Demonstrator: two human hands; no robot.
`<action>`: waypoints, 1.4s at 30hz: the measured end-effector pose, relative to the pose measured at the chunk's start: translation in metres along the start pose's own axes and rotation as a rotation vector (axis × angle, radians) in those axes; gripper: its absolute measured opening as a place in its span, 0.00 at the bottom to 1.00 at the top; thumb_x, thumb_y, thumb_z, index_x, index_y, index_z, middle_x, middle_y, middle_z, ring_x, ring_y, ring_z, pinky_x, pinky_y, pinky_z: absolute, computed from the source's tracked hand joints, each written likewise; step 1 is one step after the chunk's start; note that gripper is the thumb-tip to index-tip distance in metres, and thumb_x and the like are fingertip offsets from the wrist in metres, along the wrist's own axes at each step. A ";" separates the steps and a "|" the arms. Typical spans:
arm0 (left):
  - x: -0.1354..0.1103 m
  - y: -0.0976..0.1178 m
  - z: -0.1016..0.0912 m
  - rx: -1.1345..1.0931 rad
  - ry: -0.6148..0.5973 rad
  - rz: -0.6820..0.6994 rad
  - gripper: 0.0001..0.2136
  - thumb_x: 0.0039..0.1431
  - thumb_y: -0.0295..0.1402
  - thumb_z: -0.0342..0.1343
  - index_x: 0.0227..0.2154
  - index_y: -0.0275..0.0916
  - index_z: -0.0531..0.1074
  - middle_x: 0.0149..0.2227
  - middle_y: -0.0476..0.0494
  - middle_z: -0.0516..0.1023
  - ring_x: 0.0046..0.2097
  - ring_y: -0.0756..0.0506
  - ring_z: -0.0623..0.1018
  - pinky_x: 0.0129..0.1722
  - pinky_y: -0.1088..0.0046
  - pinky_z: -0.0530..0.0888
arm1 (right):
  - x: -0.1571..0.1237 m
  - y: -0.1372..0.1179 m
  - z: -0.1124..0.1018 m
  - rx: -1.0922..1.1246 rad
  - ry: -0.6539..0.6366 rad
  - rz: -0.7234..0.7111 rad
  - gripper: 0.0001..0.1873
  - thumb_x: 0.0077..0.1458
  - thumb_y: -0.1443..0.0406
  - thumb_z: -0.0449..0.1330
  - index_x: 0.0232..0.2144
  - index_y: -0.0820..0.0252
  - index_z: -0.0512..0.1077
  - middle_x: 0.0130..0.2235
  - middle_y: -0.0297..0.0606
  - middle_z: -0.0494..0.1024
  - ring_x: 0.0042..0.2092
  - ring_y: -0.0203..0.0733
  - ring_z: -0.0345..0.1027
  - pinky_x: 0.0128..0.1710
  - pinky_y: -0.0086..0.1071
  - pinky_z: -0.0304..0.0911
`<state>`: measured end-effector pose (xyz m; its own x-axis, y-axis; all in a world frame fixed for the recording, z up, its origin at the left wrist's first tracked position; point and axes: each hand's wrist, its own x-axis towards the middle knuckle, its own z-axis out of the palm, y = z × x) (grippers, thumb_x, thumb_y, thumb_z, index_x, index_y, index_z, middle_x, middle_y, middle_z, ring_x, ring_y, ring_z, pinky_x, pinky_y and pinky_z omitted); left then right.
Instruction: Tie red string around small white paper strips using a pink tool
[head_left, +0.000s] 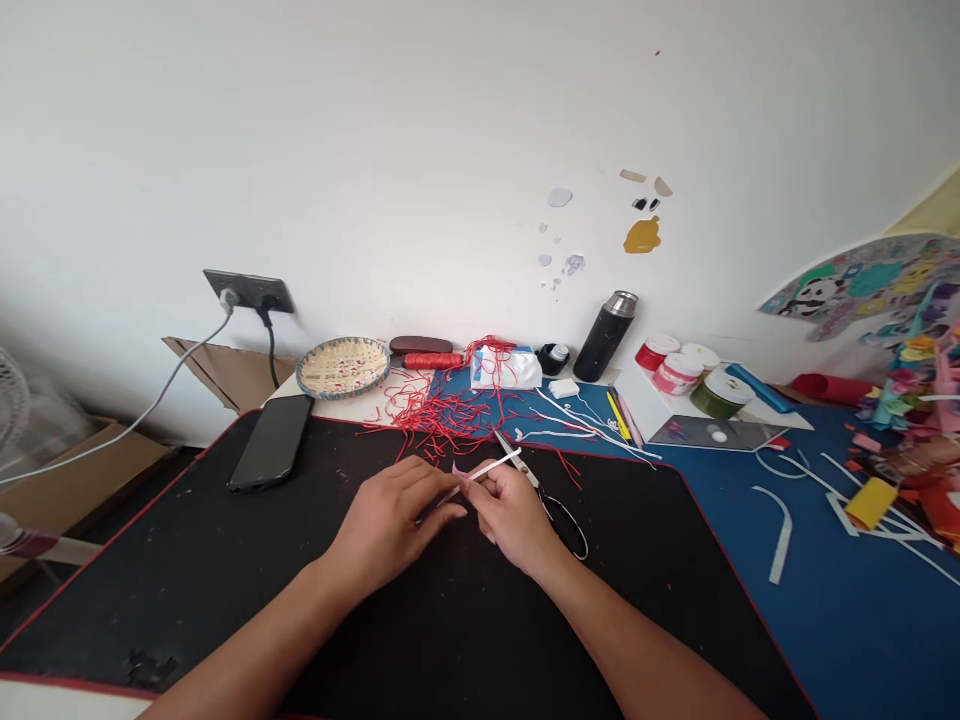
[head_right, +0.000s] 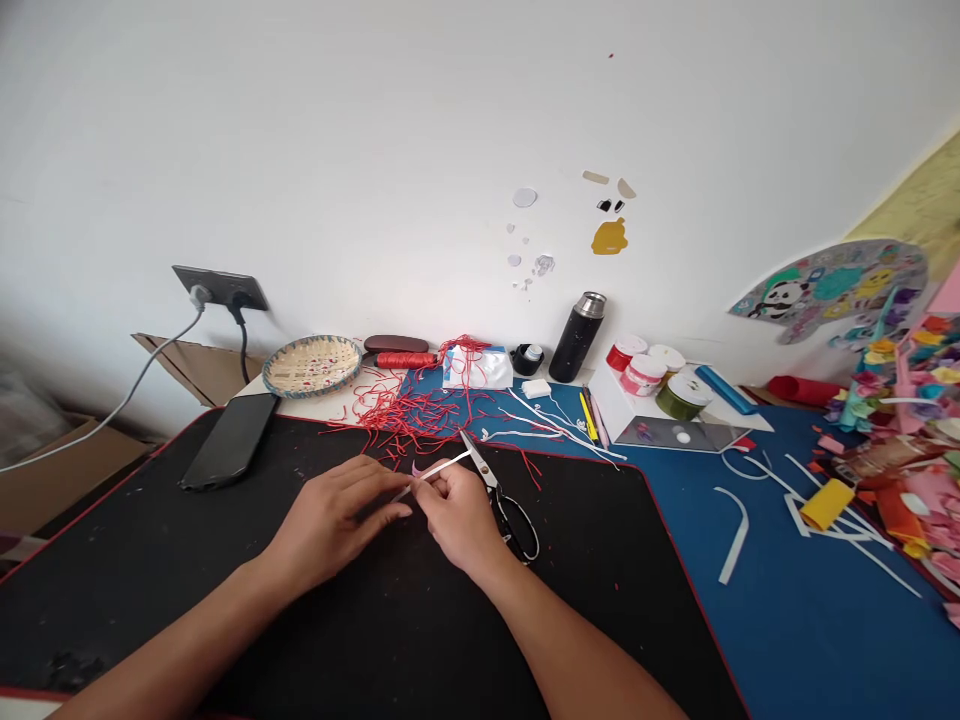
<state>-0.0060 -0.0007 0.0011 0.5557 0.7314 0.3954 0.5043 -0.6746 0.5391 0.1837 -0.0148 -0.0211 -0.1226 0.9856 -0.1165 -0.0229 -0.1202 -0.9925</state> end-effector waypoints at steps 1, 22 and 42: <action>0.000 -0.001 0.002 0.063 -0.018 0.037 0.11 0.68 0.39 0.57 0.47 0.42 0.79 0.41 0.40 0.85 0.43 0.39 0.79 0.46 0.64 0.73 | 0.000 0.000 0.001 0.019 -0.007 0.011 0.19 0.55 0.50 0.65 0.32 0.59 0.69 0.16 0.20 0.59 0.14 0.29 0.49 0.14 0.25 0.42; 0.001 0.003 0.007 0.186 0.033 -0.126 0.10 0.66 0.36 0.55 0.36 0.43 0.82 0.32 0.41 0.83 0.36 0.40 0.78 0.38 0.65 0.68 | 0.001 0.003 0.004 0.079 -0.005 0.039 0.19 0.55 0.50 0.65 0.32 0.59 0.69 0.17 0.20 0.62 0.14 0.28 0.52 0.13 0.24 0.44; 0.010 0.001 -0.002 -0.800 -0.135 -0.705 0.13 0.51 0.43 0.67 0.26 0.37 0.77 0.23 0.48 0.79 0.28 0.47 0.73 0.32 0.72 0.66 | -0.004 0.001 -0.002 -0.116 -0.022 -0.135 0.09 0.62 0.57 0.60 0.36 0.57 0.72 0.21 0.24 0.64 0.18 0.31 0.57 0.19 0.26 0.52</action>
<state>-0.0011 0.0061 0.0074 0.4018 0.8796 -0.2546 0.1881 0.1929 0.9630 0.1859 -0.0185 -0.0212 -0.1475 0.9889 0.0172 0.0739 0.0284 -0.9969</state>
